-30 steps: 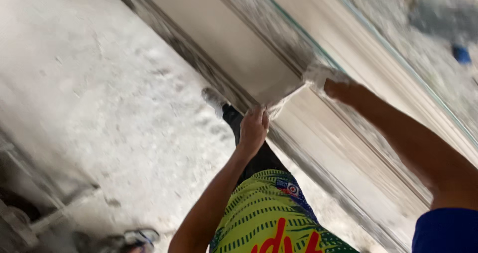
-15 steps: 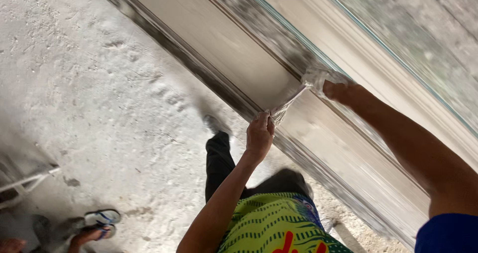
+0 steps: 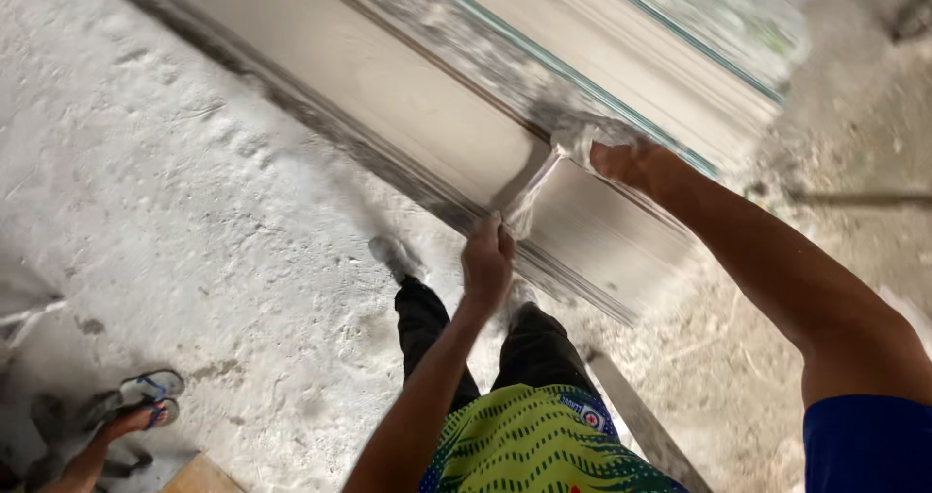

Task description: The person scoops white plaster paste from a bowl and presses it by hand into the grooves of long decorative molding strips laid on a workbench, smoothing the paste along the profiles with their fingers. They refill paste from the bowl repeatedly and at the end rinse their hands in a bucket of water.

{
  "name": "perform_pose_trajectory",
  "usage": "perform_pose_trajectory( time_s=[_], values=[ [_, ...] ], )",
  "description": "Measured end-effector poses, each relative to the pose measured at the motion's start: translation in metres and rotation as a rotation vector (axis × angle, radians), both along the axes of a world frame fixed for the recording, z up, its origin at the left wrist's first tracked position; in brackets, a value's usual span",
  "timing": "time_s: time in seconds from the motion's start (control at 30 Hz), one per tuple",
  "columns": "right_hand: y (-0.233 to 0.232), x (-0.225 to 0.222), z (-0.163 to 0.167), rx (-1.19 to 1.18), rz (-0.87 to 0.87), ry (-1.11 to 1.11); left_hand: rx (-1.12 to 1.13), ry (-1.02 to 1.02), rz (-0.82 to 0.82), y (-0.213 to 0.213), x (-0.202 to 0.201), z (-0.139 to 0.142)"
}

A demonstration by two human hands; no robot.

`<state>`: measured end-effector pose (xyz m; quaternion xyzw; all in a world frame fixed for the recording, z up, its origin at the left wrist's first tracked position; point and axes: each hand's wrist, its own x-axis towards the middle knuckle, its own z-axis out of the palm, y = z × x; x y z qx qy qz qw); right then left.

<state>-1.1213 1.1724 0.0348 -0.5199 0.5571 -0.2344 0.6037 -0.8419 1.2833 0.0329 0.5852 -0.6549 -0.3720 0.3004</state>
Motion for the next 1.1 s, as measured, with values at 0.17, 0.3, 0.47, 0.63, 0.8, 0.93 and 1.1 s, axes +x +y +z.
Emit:
perform_pose_trajectory(
  time_s=[0.17,0.3,0.47,0.63,0.8,0.93,1.1],
  values=[
    [0.112,-0.071,-0.024,0.022,-0.067,0.071,-0.09,0.078,-0.023,0.108,-0.077,-0.016],
    [0.206,-0.118,-0.032,0.028,-0.258,0.137,-0.082,0.057,-0.12,0.173,-0.122,-0.032],
    [0.334,-0.034,-0.046,-0.207,-1.053,-0.171,0.269,0.085,-0.272,0.222,-0.158,-0.036],
    [0.367,0.022,-0.096,-0.433,-1.351,-1.0,-0.103,0.053,-0.579,0.24,-0.175,-0.03],
    [0.351,-0.061,-0.093,-0.651,-1.091,-1.482,-0.244,-0.046,-0.927,0.236,-0.155,-0.01],
    [0.31,-0.121,-0.068,-0.528,-1.669,-1.188,-0.225,0.132,-0.898,0.213,-0.112,0.013],
    [0.222,-0.102,-0.026,-0.505,-1.464,-0.356,0.15,0.364,-0.581,0.133,-0.012,0.039]
  ],
)
